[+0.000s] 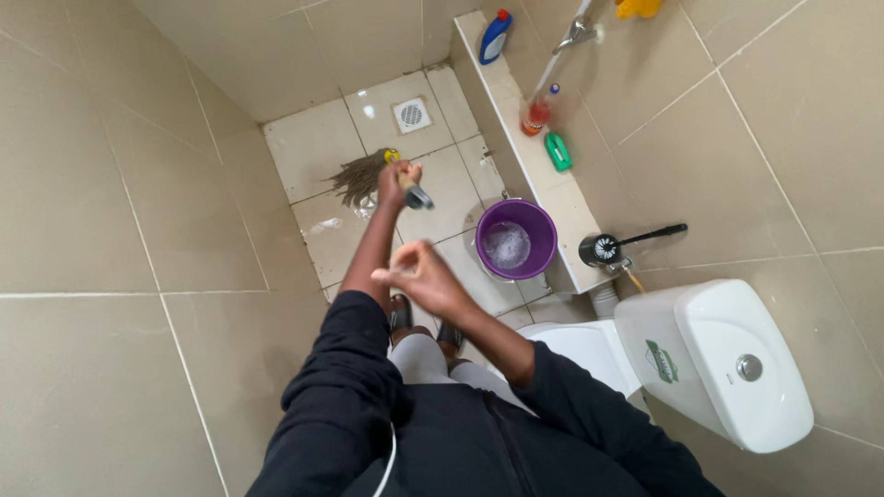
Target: The person mops a tiled bathroom floor using a string mop and a purple bucket of water. They repeatedly dip the mop into the bucket, wring it, and scrub the floor around the toilet and near the wall. Later, they switch to a flat mop to continue cleaning the same area.
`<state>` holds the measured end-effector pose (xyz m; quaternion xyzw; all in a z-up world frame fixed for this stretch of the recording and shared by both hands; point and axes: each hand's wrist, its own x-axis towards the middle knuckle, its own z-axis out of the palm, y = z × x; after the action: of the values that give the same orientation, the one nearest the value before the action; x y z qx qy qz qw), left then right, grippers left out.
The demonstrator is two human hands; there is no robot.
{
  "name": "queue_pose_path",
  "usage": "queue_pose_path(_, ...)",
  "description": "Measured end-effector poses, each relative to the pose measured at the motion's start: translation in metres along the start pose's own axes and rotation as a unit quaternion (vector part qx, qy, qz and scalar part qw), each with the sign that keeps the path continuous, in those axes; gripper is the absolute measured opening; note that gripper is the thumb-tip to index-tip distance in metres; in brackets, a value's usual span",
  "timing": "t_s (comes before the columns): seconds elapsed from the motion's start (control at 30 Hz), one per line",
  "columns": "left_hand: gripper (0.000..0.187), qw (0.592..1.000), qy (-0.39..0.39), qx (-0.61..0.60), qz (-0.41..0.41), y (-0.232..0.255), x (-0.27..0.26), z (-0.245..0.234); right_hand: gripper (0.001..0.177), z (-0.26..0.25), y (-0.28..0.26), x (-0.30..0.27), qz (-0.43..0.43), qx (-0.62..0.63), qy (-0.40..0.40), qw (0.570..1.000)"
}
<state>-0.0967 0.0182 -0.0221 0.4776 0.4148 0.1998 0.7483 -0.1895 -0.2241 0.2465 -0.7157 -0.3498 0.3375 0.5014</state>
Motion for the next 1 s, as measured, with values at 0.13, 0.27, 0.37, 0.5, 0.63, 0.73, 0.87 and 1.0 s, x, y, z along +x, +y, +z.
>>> queue_pose_path(0.13,0.026,0.878,0.044,0.356,0.317,-0.025,-0.085,0.032,0.079,-0.032,0.069,0.063,-0.198,-0.112,0.272,0.935)
queue_pose_path(0.27,0.054,0.85,0.157,0.452,0.22,0.043,-0.2,0.058,0.037,-0.046,0.066,0.116,-0.126,0.034,0.172,0.976)
queue_pose_path(0.37,0.025,0.924,-0.07,0.24,0.287,0.093,-0.332,0.052,0.04,-0.056,0.05,0.16,-0.117,0.018,0.204,0.972)
queue_pose_path(0.5,0.032,0.877,-0.181,0.248,0.371,0.146,-0.406,0.058,0.041,-0.052,0.029,0.197,-0.074,0.01,0.252,0.965)
queue_pose_path(0.63,0.007,0.891,-0.193,0.305,0.276,0.151,-0.415,0.034,0.04,-0.039,0.044,0.216,-0.035,-0.018,0.272,0.962)
queue_pose_path(0.73,0.007,0.882,-0.263,0.3,0.249,0.132,-0.43,0.006,0.046,-0.063,0.1,0.244,-0.059,0.047,0.352,0.933)
queue_pose_path(0.87,0.02,0.779,-0.571,-0.054,0.254,0.092,-0.467,-0.001,0.044,-0.105,0.187,0.255,0.206,0.339,0.627,0.671)
queue_pose_path(1.0,0.025,0.846,-0.478,0.071,0.224,0.087,-0.467,-0.006,0.039,-0.133,0.215,0.246,0.154,0.438,0.609,0.643)
